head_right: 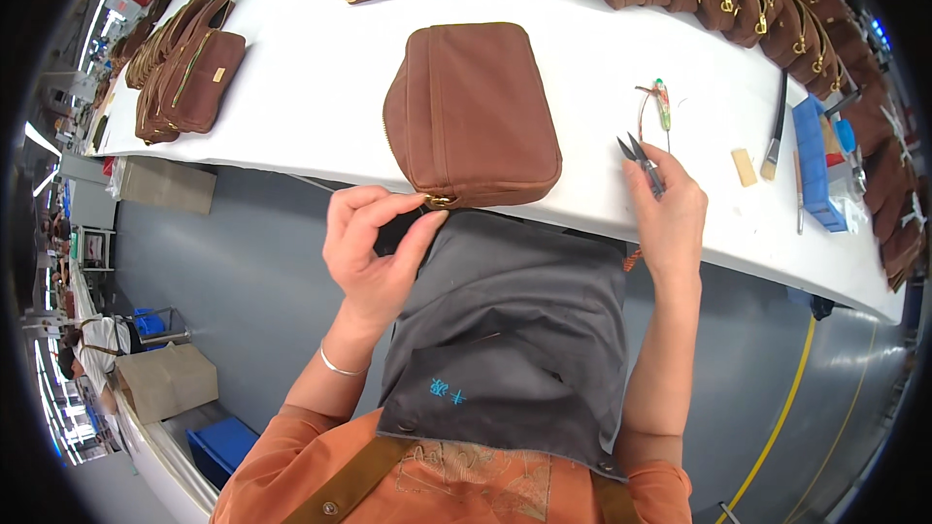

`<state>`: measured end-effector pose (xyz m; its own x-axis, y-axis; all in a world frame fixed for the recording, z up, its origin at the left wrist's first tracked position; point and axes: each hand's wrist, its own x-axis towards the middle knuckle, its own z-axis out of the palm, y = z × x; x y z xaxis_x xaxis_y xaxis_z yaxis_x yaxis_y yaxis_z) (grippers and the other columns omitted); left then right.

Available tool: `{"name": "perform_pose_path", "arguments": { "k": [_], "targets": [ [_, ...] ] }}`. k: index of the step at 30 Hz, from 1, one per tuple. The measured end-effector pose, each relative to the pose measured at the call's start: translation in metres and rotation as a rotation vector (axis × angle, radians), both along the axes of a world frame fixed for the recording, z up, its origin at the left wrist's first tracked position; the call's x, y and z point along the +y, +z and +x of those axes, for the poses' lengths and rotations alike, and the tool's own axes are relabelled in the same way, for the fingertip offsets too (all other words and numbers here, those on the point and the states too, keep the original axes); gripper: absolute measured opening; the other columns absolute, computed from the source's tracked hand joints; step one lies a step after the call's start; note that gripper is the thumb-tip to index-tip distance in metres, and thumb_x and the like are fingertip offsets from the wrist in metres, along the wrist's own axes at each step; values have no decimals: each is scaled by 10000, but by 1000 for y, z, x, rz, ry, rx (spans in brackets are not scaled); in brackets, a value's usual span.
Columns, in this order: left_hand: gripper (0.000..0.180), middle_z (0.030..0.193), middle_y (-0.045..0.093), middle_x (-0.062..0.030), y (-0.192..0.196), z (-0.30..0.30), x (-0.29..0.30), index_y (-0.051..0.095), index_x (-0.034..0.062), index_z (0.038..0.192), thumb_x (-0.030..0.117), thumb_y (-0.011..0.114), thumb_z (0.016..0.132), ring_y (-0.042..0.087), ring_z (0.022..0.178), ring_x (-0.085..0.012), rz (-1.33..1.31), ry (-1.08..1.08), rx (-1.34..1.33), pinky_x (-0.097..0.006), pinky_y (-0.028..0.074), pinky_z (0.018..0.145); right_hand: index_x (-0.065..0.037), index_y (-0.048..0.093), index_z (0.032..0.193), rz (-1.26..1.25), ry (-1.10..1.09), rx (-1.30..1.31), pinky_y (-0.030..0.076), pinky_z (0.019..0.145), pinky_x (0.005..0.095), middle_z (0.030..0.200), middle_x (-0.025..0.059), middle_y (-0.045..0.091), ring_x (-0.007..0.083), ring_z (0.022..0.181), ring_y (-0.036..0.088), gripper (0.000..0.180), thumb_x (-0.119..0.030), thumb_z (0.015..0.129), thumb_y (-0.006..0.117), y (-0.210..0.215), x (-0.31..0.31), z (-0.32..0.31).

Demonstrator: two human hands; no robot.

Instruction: Trimming excess threads and marking brown leather bags at a finishing station.

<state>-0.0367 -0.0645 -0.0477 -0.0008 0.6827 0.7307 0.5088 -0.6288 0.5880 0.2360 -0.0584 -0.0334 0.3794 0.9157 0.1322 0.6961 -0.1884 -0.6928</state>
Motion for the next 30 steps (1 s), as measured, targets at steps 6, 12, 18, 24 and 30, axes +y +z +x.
{"name": "perform_pose_path", "arguments": {
  "k": [6,12,18,24,30],
  "targets": [
    [294,789,576,-20,-4,10,0,705,50,968,31,830,702,534,705,-117,-29,-9,-1,-235,427,589,7,642,1143,206,46,343,354,562,206,721,-27,516,53,631,414,328,-164,874,714,10,-15,-23],
    [275,843,658,-2,21,5,-6,659,4,1128,219,596,968,498,655,-33,-1321,-568,-1102,-184,391,555,5,650,1119,192,118,364,321,528,177,701,-43,492,26,611,398,299,-123,859,725,28,-26,-36],
    [255,877,669,3,24,6,-5,630,52,1170,214,544,993,451,659,-55,-1519,-680,-1551,-191,375,554,-2,657,1113,166,155,392,314,512,176,685,-49,495,23,592,394,283,-99,855,721,32,-30,-44],
    [225,872,670,4,22,5,-3,640,51,1133,198,574,975,474,654,-55,-1544,-755,-1724,-193,385,553,-27,644,1154,109,261,302,321,492,189,671,-38,545,21,568,404,352,-90,822,744,47,-36,-52],
    [196,852,662,2,21,6,-2,648,45,1098,164,607,949,491,643,-59,-1557,-714,-1781,-197,390,542,-26,625,1124,4,410,258,372,486,218,668,27,607,55,562,502,340,-99,816,748,63,-27,-60]
  ]
}}
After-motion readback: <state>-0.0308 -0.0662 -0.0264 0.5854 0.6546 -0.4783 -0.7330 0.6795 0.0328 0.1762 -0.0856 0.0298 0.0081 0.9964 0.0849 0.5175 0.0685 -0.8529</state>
